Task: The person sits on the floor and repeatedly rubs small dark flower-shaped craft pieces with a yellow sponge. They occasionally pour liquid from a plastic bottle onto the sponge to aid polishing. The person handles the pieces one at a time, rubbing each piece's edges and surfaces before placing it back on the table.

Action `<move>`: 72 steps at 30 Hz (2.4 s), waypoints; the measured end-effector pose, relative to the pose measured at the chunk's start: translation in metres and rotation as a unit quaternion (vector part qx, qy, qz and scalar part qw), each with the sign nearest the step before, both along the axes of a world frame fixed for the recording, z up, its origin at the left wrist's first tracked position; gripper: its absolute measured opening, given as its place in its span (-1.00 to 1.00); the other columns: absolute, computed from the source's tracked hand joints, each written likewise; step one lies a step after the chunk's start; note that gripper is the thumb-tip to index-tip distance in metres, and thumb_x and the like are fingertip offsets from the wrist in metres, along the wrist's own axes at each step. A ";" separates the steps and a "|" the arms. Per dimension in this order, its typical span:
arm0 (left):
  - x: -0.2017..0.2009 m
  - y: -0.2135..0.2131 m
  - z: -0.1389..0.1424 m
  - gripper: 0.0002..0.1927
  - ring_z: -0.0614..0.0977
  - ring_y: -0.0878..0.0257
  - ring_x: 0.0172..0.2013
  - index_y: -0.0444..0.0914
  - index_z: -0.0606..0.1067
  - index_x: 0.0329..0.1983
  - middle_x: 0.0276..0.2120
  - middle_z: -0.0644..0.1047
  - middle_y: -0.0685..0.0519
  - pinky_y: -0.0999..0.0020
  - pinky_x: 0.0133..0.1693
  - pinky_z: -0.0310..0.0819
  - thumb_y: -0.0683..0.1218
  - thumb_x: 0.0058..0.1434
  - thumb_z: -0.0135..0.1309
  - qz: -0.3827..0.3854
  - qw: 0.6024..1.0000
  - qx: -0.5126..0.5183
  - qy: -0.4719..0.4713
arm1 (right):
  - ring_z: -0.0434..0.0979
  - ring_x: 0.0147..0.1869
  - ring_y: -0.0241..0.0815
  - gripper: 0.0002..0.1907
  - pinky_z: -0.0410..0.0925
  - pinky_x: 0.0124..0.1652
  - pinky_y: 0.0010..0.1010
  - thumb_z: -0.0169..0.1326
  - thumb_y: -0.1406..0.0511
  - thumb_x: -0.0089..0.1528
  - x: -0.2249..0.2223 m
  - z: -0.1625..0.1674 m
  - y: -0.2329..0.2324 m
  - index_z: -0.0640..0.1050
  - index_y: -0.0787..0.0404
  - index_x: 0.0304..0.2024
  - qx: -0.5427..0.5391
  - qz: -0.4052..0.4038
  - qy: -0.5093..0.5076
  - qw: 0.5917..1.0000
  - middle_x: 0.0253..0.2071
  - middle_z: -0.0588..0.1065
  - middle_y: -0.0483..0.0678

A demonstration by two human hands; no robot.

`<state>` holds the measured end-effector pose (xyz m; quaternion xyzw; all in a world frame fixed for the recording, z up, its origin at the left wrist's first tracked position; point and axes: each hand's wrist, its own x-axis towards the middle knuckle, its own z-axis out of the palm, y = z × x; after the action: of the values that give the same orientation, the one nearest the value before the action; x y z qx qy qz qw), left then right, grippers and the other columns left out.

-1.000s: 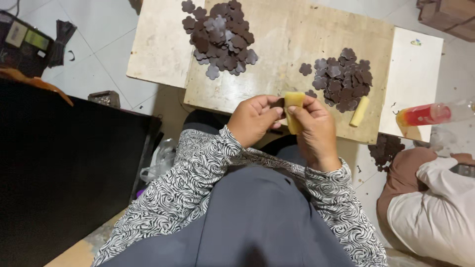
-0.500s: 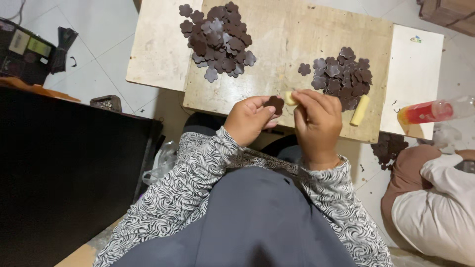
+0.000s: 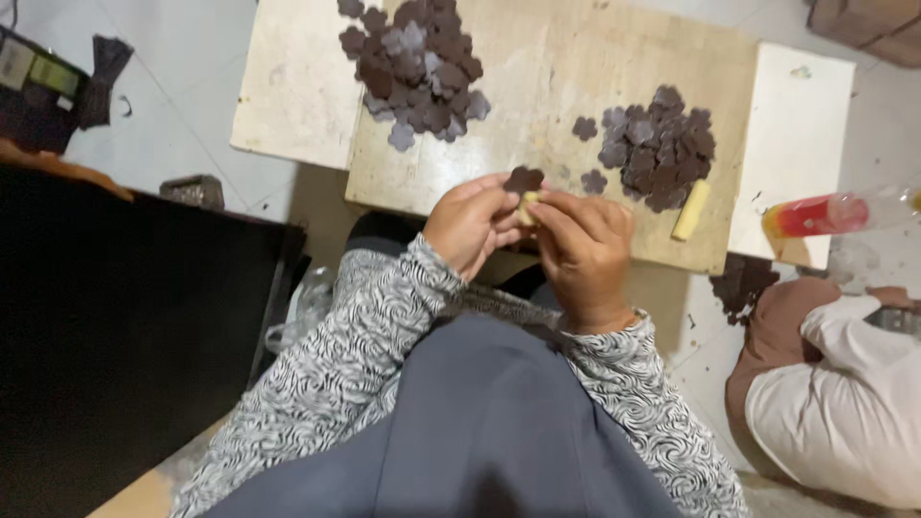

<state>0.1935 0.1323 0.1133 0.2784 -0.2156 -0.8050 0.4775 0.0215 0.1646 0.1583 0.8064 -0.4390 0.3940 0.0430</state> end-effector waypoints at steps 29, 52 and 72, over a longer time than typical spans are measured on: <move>-0.006 0.007 -0.038 -0.78 0.55 0.44 -0.38 -0.44 0.57 -0.02 -0.34 0.60 0.11 0.53 -0.31 0.48 -0.20 0.40 0.02 -0.001 0.939 -0.188 -0.287 | 0.51 0.01 -0.01 -0.69 0.37 0.05 -0.24 0.25 0.49 0.15 0.005 -0.013 -0.013 0.66 0.17 -0.05 0.065 -0.023 -0.008 0.998 -0.03 0.60 -0.07; 0.060 -0.126 -0.100 -0.41 0.38 -0.18 0.16 -0.30 0.40 0.16 0.15 0.36 -0.26 -0.10 0.15 0.31 -0.02 0.07 0.20 0.136 0.582 -0.047 -0.800 | 0.59 0.00 -0.24 -0.77 0.45 -0.03 -0.41 0.16 0.40 0.28 -0.042 -0.109 0.015 0.61 0.29 -0.01 0.350 -0.049 -0.345 0.869 -0.04 0.62 0.01; -0.157 -0.110 -0.127 -0.68 0.48 -0.05 0.00 -0.22 0.53 -0.23 -0.14 0.50 -0.09 0.06 0.07 0.38 -0.08 -0.01 0.38 -0.050 0.629 -0.291 -0.719 | 0.57 -0.07 -0.16 -0.78 0.47 -0.06 -0.33 0.00 0.28 0.37 -0.120 -0.195 0.031 0.43 0.27 0.00 0.457 -0.063 -0.792 0.400 -0.15 0.52 -0.02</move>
<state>0.0366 0.0224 -0.0142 0.6043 -0.7272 -0.2671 0.1863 -0.0983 0.1956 -0.0364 0.0020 -0.4402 0.5931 -0.6741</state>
